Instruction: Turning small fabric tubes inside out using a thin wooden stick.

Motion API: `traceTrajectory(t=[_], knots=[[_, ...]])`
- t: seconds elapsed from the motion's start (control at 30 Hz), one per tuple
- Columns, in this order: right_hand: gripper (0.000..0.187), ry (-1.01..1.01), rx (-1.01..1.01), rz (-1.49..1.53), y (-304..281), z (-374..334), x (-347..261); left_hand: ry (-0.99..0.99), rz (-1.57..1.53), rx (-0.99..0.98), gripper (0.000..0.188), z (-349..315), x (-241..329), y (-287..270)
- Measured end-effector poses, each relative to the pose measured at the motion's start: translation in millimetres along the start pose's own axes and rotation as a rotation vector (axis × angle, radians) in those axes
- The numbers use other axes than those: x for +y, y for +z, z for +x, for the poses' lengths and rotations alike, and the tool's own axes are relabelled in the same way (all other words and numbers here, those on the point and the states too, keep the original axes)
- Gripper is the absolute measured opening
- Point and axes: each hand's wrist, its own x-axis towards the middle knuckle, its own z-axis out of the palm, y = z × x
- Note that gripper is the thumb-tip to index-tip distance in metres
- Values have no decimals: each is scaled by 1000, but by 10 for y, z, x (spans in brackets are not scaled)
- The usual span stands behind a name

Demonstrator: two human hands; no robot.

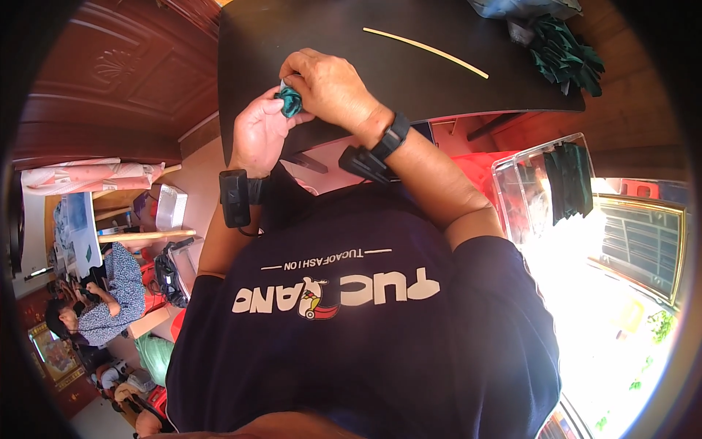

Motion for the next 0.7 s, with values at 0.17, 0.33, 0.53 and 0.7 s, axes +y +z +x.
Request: traceTrajectory(t=[0.17, 0.33, 0.53, 0.7], knots=[[11, 61, -143, 189, -90, 57, 99, -4, -26, -40, 25, 25, -45, -29], [16, 4, 46, 175, -210, 20, 34, 139, -50, 134, 20, 107, 40, -96], [17, 408, -116, 798, -17, -62, -17, 350, 244, 30, 31, 91, 6, -76], [13, 419, -113, 765, 21, -108, -127, 475, 152, 289, 33, 100, -103, -63]])
